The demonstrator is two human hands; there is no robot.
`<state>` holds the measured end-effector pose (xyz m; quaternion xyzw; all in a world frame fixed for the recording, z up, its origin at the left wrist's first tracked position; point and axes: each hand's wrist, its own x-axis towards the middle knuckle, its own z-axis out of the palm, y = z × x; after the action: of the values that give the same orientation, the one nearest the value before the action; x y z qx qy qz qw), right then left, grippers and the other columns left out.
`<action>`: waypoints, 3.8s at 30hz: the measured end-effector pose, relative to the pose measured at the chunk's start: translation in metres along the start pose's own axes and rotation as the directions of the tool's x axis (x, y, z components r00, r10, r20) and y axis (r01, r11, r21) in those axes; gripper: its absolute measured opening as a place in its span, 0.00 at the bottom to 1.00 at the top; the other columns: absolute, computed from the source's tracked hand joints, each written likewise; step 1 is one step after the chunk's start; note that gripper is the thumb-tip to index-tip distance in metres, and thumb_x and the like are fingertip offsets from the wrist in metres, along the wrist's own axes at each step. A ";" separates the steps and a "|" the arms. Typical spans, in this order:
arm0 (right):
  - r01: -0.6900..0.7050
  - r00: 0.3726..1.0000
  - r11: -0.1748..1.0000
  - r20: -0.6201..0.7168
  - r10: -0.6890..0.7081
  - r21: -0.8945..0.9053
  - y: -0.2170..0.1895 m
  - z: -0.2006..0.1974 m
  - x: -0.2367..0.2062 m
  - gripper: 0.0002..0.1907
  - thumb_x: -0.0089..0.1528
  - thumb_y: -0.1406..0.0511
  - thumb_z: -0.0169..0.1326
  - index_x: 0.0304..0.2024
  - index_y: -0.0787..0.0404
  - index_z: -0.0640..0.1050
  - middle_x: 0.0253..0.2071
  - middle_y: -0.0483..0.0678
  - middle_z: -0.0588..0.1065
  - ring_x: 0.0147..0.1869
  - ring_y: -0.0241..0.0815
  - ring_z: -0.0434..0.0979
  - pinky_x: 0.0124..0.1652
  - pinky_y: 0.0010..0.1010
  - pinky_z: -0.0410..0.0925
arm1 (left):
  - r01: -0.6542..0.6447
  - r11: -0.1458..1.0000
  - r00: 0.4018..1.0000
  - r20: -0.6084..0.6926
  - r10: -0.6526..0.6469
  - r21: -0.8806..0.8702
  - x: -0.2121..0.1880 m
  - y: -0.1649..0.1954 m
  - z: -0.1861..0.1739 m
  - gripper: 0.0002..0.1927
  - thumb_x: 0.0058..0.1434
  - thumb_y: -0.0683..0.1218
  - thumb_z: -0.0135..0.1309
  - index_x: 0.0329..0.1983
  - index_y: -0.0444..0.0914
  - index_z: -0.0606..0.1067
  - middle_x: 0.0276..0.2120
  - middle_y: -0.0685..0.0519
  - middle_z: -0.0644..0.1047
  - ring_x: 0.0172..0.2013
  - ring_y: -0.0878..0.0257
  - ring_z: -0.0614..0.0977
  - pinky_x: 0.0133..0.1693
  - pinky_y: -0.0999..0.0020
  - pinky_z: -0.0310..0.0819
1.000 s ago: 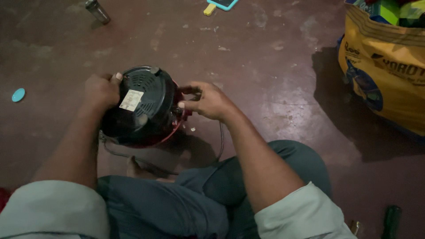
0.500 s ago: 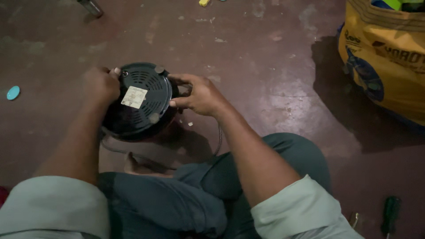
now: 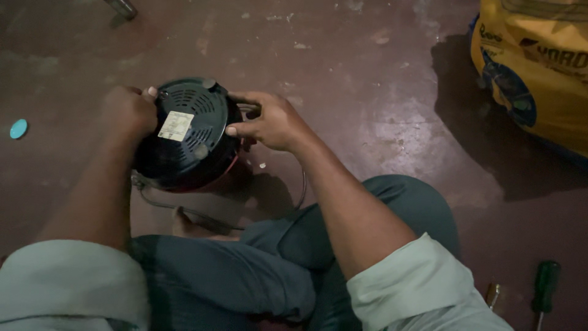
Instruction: The person sits on the floor with a red mixer grinder on their lap, removes its black base cover to expose the motor, works the cover back onto the base, and tightens it, using a screwdriver on the base screws near the end.
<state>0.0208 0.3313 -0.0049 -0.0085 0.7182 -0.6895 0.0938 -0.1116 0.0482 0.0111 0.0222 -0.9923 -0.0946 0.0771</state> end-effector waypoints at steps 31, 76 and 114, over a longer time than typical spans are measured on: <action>0.135 0.990 0.988 -0.022 -0.137 -0.074 0.010 0.004 0.010 0.39 0.53 0.60 0.69 0.66 0.51 0.71 0.60 0.53 0.78 0.65 0.49 0.78 0.62 0.40 0.72 | 0.114 0.993 0.993 0.027 -0.114 -0.026 -0.012 0.014 -0.014 0.21 0.71 0.55 0.55 0.52 0.32 0.78 0.43 0.33 0.79 0.44 0.40 0.83 0.44 0.48 0.75; 0.107 0.994 0.990 -0.022 -0.109 -0.087 0.018 0.009 0.013 0.37 0.56 0.62 0.65 0.68 0.50 0.69 0.62 0.52 0.76 0.67 0.49 0.76 0.64 0.40 0.71 | 0.025 1.000 1.000 -0.009 -0.025 0.014 -0.027 0.023 -0.024 0.20 0.74 0.54 0.54 0.52 0.30 0.78 0.43 0.31 0.79 0.44 0.38 0.81 0.44 0.46 0.73; 0.245 0.970 0.968 0.025 -0.244 -0.055 0.031 0.004 0.017 0.39 0.56 0.66 0.69 0.68 0.59 0.68 0.64 0.55 0.75 0.66 0.50 0.77 0.60 0.37 0.73 | 0.091 0.996 0.995 0.029 -0.091 0.014 -0.027 0.026 -0.019 0.20 0.73 0.55 0.51 0.51 0.34 0.79 0.46 0.32 0.78 0.46 0.37 0.80 0.45 0.44 0.71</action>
<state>0.0081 0.3260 -0.0380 -0.1056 0.7305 -0.6745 0.0143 -0.0825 0.0718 0.0300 0.0666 -0.9919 -0.0920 0.0578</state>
